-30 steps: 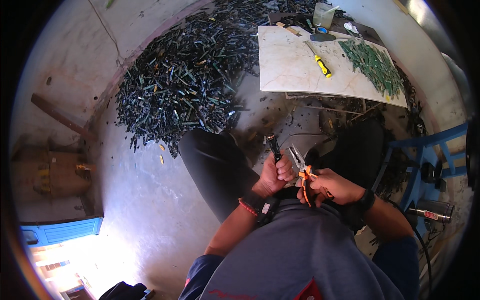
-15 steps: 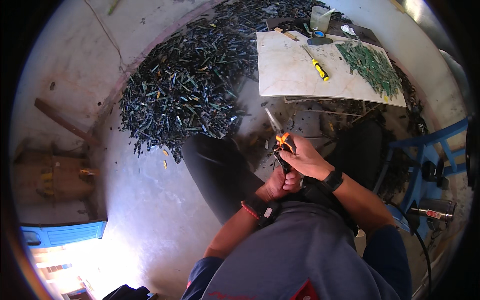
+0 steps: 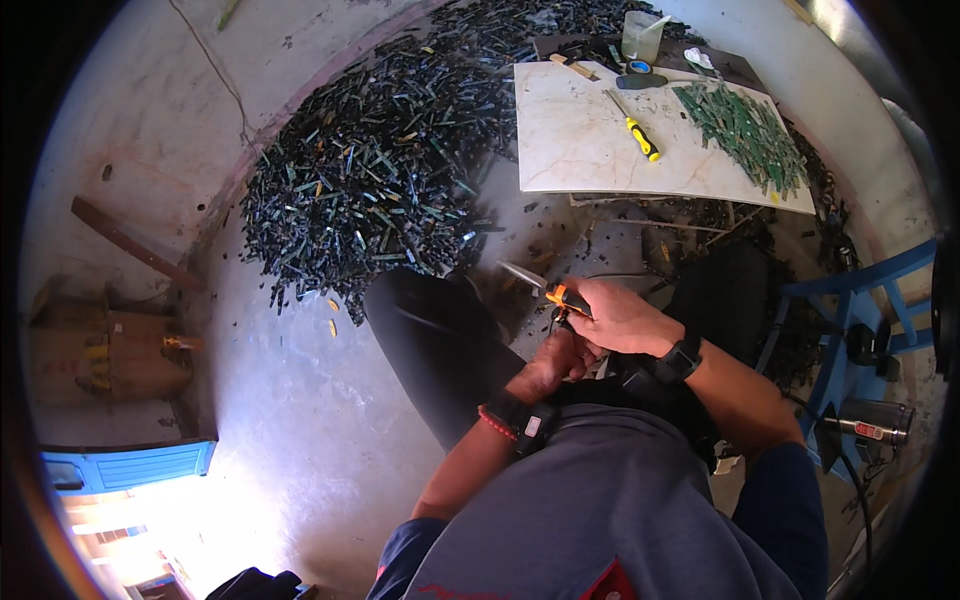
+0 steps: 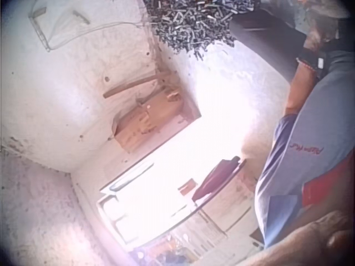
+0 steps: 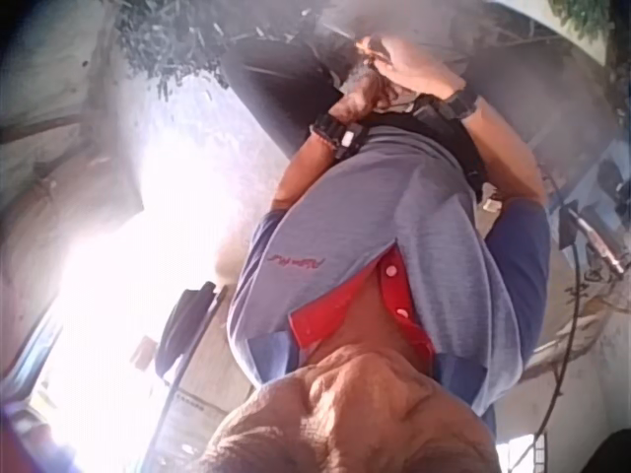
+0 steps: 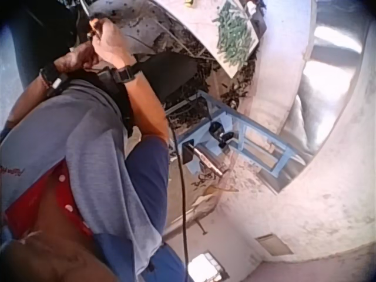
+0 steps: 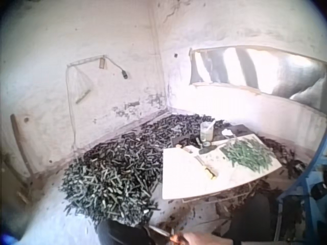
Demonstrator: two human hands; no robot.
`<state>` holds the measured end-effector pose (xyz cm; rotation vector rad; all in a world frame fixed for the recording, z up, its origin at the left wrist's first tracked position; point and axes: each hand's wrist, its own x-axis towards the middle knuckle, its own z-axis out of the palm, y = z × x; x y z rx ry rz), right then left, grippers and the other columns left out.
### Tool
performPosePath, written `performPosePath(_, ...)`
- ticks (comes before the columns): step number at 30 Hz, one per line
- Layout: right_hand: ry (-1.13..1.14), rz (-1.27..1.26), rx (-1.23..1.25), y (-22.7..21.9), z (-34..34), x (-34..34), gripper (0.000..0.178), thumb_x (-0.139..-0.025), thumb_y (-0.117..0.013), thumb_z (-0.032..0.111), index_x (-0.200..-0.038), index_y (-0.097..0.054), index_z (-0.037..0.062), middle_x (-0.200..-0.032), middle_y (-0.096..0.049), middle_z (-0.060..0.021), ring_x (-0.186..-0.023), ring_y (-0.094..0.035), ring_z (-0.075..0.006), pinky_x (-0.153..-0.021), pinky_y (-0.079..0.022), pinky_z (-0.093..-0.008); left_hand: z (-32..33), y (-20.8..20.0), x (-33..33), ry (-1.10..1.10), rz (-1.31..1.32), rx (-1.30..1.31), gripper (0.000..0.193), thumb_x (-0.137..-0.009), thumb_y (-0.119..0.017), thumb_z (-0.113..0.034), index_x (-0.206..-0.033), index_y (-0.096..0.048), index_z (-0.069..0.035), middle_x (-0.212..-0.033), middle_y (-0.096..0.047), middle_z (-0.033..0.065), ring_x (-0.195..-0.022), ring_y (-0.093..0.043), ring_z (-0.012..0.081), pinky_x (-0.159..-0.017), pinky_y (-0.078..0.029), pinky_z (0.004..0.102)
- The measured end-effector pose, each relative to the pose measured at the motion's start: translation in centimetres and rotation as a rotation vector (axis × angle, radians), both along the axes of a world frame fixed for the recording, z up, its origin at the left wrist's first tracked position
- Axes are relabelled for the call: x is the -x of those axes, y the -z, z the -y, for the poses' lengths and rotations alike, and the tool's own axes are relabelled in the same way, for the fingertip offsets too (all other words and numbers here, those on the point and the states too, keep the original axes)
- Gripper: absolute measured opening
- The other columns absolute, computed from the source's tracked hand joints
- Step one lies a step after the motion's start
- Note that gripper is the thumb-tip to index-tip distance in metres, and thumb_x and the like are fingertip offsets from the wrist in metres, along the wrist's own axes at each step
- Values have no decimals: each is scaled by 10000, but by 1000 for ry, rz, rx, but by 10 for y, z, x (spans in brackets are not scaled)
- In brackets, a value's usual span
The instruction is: The person sits on the floor and uses a screwdriver and pliers to disassemble small green electronic components. They remove screws and strip wires from the items, placing the processed parts onto a white board.
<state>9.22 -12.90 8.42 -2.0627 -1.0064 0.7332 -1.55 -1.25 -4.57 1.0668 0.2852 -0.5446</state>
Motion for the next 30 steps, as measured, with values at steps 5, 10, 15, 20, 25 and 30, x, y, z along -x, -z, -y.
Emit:
performPosePath(5, -148, 249, 221, 13, 14, -14, 217, -804, -583, 105, -1004, -536, 34, -796, -620, -203, -763, -597, -403, -643, -458, -467, -5, -25, -6, -50, -197, 361, 720, -929, -224, -649, -772, -578, -42, -667, -517, 29, -537, -398, 127, -451, -287, 246)
performPosePath(10, -208, 245, 307, 5, 11, -16, 216, -794, -580, 91, -992, -539, 16, -777, -621, -205, -763, -600, -408, -649, -457, -470, -3, -23, -4, -40, -176, 389, 791, -902, -174, -705, -769, -582, -41, -675, -531, 38, -533, -413, 134, -457, -282, 243)
performPosePath(15, -209, 132, 270, 4, 8, -17, 220, -790, -570, 83, -998, -540, 17, -777, -621, -215, -774, -603, -412, -659, -457, -476, -3, -19, -4, -63, -140, 375, 677, -925, -253, -648, -841, -568, -54, -706, -555, 36, -554, -442, 124, -452, -300, 239)
performPosePath(20, -235, 176, 308, 9, 10, -17, 226, -796, -567, 87, -1004, -525, 9, -787, -625, -212, -779, -603, -412, -660, -453, -477, -1, -18, -3, -139, -173, 377, 482, -945, -361, -529, -885, -547, -89, -728, -565, 26, -573, -459, 112, -435, -305, 224)
performPosePath(25, -222, 106, 270, 7, 7, -17, 226, -822, -541, 90, -1026, -509, -3, -796, -631, -206, -788, -608, -409, -668, -458, -466, -3, -18, -4, -237, -165, 424, 399, -942, -406, -480, -898, -558, -113, -725, -566, 9, -571, -459, 113, -426, -303, 219)
performPosePath(30, -124, -81, 107, 19, 9, -18, 199, -845, -508, 75, -1031, -481, 6, -807, -620, -211, -799, -591, -424, -667, -448, -464, -1, -21, -5, -284, -167, 444, 383, -933, -436, -468, -904, -566, -109, -744, -586, 7, -562, -459, 120, -424, -316, 228)
